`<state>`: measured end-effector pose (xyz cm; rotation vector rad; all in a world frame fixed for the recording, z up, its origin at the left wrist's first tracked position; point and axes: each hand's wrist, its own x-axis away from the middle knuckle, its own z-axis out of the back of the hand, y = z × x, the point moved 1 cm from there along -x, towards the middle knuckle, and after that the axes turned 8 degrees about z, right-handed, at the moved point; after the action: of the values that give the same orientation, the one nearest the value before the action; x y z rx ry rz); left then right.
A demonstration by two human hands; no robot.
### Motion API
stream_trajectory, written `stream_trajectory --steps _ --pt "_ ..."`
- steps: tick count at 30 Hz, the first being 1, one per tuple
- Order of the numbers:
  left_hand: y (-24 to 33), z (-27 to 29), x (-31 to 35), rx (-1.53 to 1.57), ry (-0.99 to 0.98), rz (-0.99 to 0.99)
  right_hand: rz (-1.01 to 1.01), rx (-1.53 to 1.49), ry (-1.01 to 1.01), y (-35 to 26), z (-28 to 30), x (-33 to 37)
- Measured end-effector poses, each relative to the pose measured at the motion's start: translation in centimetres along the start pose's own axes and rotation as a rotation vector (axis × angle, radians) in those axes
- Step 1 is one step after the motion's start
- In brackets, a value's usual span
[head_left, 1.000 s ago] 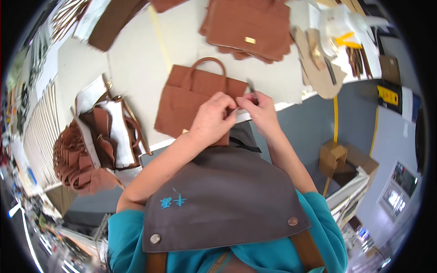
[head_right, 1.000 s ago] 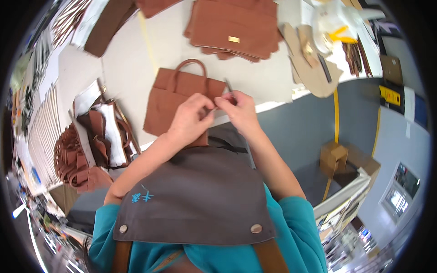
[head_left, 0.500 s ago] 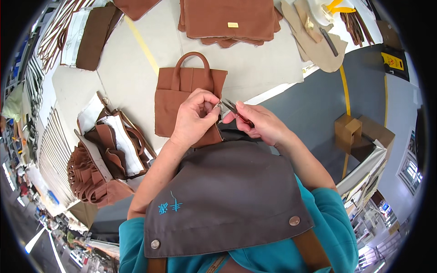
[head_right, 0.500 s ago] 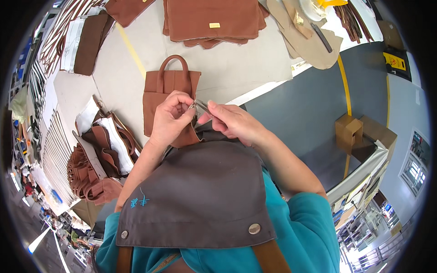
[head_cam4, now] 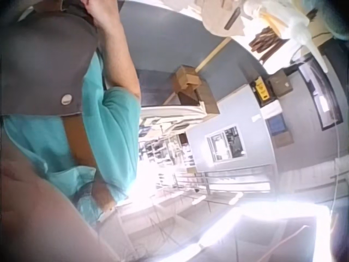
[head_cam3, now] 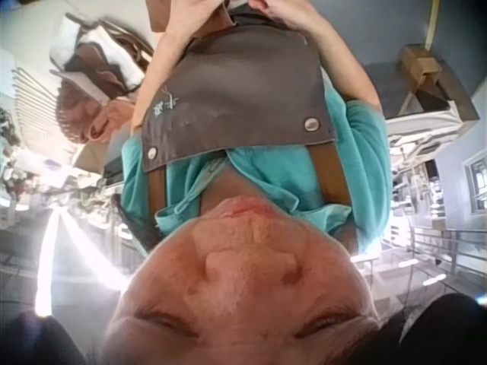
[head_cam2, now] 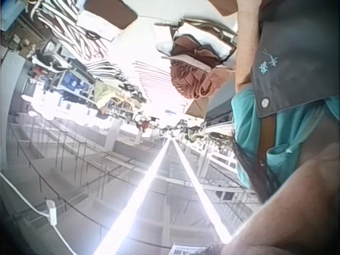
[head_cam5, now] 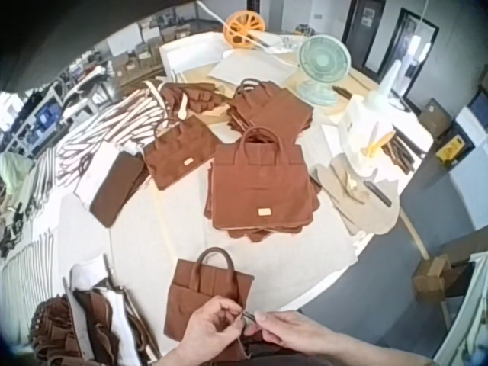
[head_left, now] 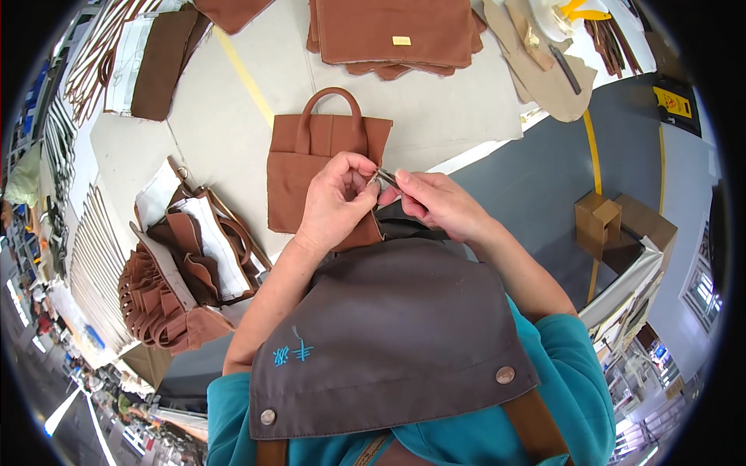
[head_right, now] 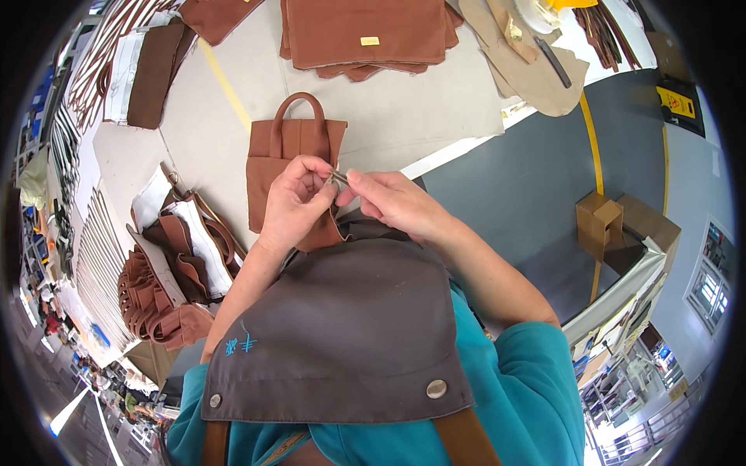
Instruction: The person assembles brown handbags at a workbench. They apply glue to the interior lining, trim excess fabric with scissors, and attach handles. The person handles multiple bags, stacking finished ones and retrieving new ones from a pile.
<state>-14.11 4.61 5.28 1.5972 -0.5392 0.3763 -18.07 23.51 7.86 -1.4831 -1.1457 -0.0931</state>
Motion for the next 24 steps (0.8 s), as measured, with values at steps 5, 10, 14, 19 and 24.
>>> stream_trajectory --steps 5,10,14,19,24 --pt "0.2 0.2 -0.3 -0.151 0.027 -0.002 0.071 -0.03 0.062 0.2 -0.3 -0.5" --pt "0.5 -0.1 -0.5 -0.198 0.061 -0.012 0.079 -0.215 0.093 1.0 -0.3 -1.0" --pt "0.6 -0.2 -0.5 -0.219 0.063 -0.027 0.054 -0.26 0.082 1.7 0.2 -1.5" --pt "0.5 -0.6 -0.5 -0.234 0.103 -0.044 -0.024 -0.348 0.038 1.5 0.8 -1.6" --pt "1.3 -0.6 -0.7 -0.259 0.115 -0.021 0.005 -0.455 0.02 1.5 0.7 -1.6"
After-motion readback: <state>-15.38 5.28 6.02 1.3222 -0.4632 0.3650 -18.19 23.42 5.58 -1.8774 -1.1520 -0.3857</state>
